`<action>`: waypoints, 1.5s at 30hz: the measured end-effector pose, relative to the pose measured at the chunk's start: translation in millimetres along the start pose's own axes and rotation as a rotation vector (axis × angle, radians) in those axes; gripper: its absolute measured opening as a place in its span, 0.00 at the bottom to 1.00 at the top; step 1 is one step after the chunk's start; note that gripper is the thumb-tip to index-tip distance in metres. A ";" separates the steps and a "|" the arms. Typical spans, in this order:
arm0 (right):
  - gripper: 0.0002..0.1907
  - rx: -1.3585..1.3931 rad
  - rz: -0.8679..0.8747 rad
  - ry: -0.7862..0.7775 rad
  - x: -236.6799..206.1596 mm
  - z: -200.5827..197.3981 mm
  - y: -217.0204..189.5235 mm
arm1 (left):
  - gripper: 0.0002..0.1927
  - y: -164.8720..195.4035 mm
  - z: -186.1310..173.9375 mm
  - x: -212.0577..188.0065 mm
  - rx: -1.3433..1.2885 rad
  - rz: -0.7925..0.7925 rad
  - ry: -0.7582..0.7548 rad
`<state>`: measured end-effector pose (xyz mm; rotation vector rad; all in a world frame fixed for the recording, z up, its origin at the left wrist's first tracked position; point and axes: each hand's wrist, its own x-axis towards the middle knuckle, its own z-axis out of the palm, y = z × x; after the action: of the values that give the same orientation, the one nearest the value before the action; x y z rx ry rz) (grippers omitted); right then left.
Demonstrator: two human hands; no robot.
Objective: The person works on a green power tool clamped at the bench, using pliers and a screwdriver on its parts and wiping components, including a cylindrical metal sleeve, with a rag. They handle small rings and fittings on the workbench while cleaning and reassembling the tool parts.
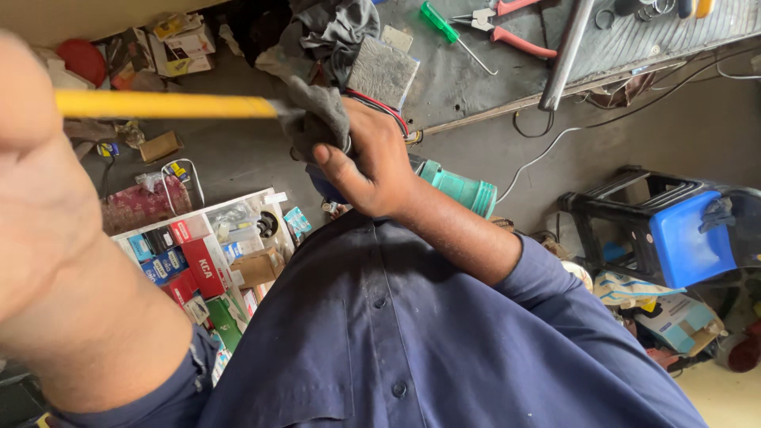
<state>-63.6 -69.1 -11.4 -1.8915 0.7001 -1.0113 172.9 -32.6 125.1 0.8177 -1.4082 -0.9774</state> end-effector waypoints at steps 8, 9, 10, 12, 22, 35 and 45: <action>0.26 0.015 0.004 -0.015 2.6 -0.8 1.5 | 0.15 -23.3 -0.6 -16.3 -0.357 -0.059 0.041; 0.23 0.017 -0.022 -0.004 2.8 -0.4 1.1 | 0.16 -22.7 0.6 -12.2 -0.378 -0.065 0.029; 0.21 0.011 -0.024 0.010 3.1 0.5 0.8 | 0.17 -22.6 2.3 -7.4 -0.398 -0.070 0.017; 0.16 -0.008 0.001 0.038 4.7 3.1 -0.2 | 0.18 -25.2 5.2 4.0 -0.431 -0.085 -0.020; 0.10 -0.167 0.055 0.176 12.6 17.5 -1.8 | 0.24 -23.4 40.4 33.3 -0.583 -0.091 -0.238; 0.11 -0.154 0.102 0.215 6.5 23.6 3.7 | 0.26 -30.4 43.1 31.7 -0.637 -0.262 -0.263; 0.22 -0.189 0.110 0.162 5.8 20.8 5.0 | 0.18 -32.8 22.0 15.4 -0.505 -0.215 -0.225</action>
<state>-43.2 -67.2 -19.9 -1.9211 1.0143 -1.0674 147.8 -57.7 102.0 0.4946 -1.1921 -1.5513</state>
